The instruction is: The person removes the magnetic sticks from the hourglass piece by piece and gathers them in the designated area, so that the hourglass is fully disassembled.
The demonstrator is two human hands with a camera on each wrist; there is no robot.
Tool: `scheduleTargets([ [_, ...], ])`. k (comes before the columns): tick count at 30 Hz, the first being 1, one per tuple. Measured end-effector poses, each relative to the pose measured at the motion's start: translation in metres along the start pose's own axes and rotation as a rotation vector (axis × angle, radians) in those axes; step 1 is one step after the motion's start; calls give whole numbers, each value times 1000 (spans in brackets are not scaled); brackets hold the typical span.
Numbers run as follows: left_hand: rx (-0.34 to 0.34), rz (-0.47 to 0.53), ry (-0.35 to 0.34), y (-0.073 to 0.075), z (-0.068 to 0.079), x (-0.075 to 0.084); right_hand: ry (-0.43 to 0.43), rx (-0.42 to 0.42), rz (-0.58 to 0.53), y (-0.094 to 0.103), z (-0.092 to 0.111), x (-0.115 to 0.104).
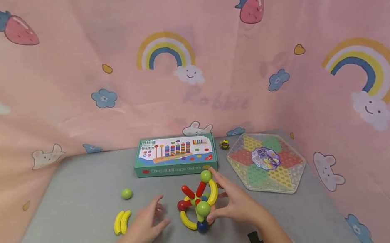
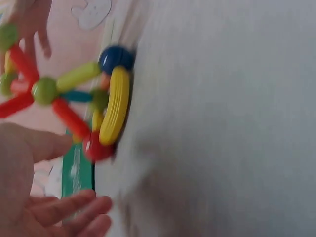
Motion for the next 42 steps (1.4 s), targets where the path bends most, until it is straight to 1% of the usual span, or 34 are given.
scheduleTargets([
  [4, -80, 118, 48, -21, -7, 7, 36, -3, 8, 4, 3, -3],
  [6, -103, 158, 71, -29, -9, 10, 45, -11, 9, 4, 2, -4],
  [7, -103, 169, 82, -34, -11, 12, 41, -12, 9, 5, 3, -4],
  [9, -74, 161, 114, -41, -15, 15, 24, -8, 8, 6, 3, -2],
  [12, -6, 98, 168, -52, -23, 20, -7, 8, 21, 9, 4, 0],
  [14, 35, 54, 206, -55, -26, 22, -2, 16, 39, 9, 3, 0],
  [16, 60, 21, 215, -58, -28, 24, 9, 20, 57, 9, 3, 0],
  [19, 78, 3, 208, -59, -30, 26, 41, 24, 73, 8, 3, -2],
  [23, 82, -24, 196, -58, -31, 30, 52, 30, 69, 9, 3, -5],
  [29, 88, -75, 156, -54, -35, 39, 72, 34, 56, 10, 5, -6],
  [32, 98, -93, 151, -54, -37, 40, 69, 28, 37, 10, 5, -4],
  [35, 120, -118, 141, -54, -39, 38, 46, 21, -8, 9, 6, -2],
  [39, 145, -140, 100, -55, -40, 37, 22, 12, -66, 9, 7, -2],
  [42, 150, -162, 72, -55, -42, 36, 29, 18, -74, 9, 9, -4],
])
Point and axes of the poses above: each hand's wrist, its own z-axis away from the middle knuckle, its own y-axis out of the back of the hand, x = y × z, the point moved 5 cm from there along -z, towards the middle knuckle, and after that the axes turned 4 degrees about -x, right-handed, at the moved point
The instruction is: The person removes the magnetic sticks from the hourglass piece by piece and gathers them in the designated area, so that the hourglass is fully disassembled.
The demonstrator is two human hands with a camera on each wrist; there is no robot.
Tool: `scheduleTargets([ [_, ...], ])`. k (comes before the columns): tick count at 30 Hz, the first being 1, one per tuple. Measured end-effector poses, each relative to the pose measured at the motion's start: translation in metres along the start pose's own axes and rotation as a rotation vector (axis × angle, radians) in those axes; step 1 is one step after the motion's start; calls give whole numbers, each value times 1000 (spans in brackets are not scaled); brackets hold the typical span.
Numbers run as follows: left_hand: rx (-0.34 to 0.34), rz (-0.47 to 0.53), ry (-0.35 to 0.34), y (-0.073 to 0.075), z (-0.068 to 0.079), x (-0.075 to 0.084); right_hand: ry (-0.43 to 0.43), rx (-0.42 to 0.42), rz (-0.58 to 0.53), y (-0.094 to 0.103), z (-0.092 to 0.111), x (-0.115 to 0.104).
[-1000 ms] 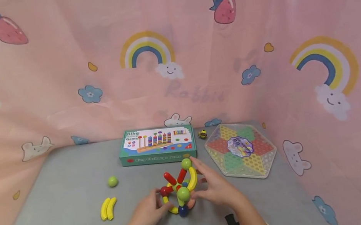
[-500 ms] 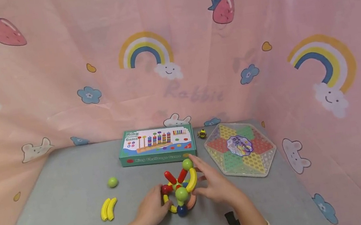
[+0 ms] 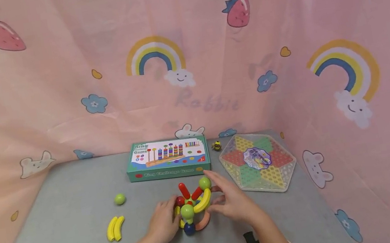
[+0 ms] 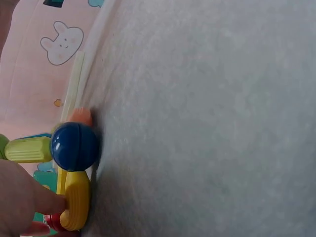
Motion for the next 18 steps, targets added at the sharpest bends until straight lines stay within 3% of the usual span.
scheduleTargets([
  [8, 21, -17, -89, -4, -8, -7, 101, 5, 19, -3, -1, 2],
  [11, 69, -64, -150, 1, -9, -9, 130, 9, 36, -3, -1, 1],
  [15, 209, -123, -245, 28, -6, -3, 141, 15, 52, -3, 0, 1],
  [18, 275, -50, -377, 57, 0, 12, 142, 16, 51, -3, 1, 0],
])
Point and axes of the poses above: each hand's wrist, its own z-axis away from the middle knuckle, its own y-axis out of the back of the hand, x = y × z, the point moved 5 cm from there along -z, towards the middle knuckle, and after that the axes turned 4 degrees about -x, right-handed, at the moved point
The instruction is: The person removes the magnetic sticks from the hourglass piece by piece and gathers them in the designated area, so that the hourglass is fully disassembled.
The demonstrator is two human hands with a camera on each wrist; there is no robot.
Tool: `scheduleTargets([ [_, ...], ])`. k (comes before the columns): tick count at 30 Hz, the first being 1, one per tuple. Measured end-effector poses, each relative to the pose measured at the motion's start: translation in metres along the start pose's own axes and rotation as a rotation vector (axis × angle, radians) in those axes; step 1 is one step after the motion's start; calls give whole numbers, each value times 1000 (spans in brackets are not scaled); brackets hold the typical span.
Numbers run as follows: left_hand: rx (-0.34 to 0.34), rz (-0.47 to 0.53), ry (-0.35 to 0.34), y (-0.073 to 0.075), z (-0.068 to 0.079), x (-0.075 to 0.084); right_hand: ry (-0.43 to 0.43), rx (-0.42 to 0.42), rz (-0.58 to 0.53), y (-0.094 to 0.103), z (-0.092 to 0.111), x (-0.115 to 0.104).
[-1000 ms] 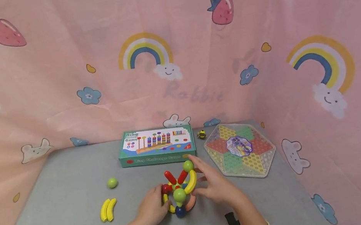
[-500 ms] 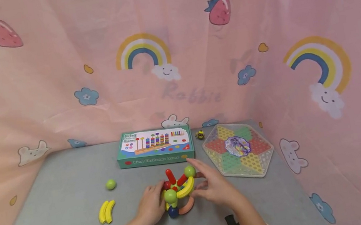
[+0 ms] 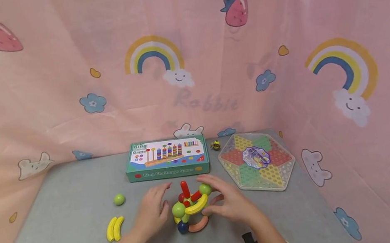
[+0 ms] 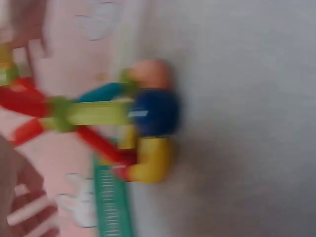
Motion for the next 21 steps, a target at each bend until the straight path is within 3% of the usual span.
scheduleTargets([
  [3, 3, 148, -148, 27, -5, 16, 6, -4, 2, 0, 0, 0],
  [5, -34, 246, -239, 39, -6, 26, 9, -5, 4, 1, 1, 0],
  [8, -127, 327, -320, 49, -5, 40, 15, -5, 6, 1, 2, 0],
  [11, -230, 307, -343, 49, -4, 52, 27, -5, 6, 1, 2, 1],
  [14, -282, 242, -326, 46, -5, 59, 39, -5, -2, 1, 2, 1],
  [21, -228, 207, -324, 43, -9, 62, 45, -13, -25, 0, 0, 2],
])
Point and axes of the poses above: each hand's wrist, its own z-axis away from the middle knuckle, its own y-axis out of the back of the hand, x = y × z, the point moved 5 cm from there along -z, towards the middle knuckle, and after that the axes turned 4 degrees about -x, right-handed, at the moved point
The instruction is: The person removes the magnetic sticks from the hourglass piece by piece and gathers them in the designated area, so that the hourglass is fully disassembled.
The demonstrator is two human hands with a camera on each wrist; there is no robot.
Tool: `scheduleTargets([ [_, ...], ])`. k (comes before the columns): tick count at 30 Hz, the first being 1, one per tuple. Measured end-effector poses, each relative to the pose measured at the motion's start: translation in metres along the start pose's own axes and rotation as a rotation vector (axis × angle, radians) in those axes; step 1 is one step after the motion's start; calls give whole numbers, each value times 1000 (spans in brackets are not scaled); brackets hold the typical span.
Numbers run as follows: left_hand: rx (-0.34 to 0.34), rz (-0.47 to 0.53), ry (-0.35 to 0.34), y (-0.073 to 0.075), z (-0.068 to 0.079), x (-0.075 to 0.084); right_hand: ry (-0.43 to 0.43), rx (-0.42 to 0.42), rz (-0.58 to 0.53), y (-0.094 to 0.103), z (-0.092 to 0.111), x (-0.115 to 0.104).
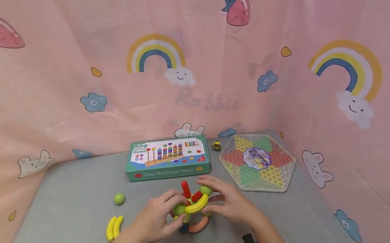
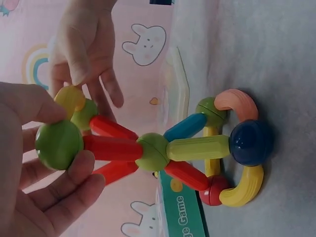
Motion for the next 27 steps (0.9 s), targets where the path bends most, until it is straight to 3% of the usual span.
scheduleTargets([
  [11, 71, 22, 83, -9, -4, -2, 28, -6, 52, 0, 0, -2],
  [20, 108, 23, 97, -7, -4, -2, 34, -17, 61, 0, -2, -1],
  [23, 111, 86, 129, -7, -4, -4, 37, -21, 57, 0, -2, -1],
  [27, 93, 252, 222, -8, -3, -10, 33, -29, 46, -1, -2, -1],
])
Point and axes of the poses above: each hand's wrist, its own z-axis away from the middle knuckle, its own y-axis out of the back of the hand, x = y × z, the point moved 5 cm from there along -z, towards the middle knuckle, and after that the axes turned 4 degrees about -x, right-handed, at the moved point
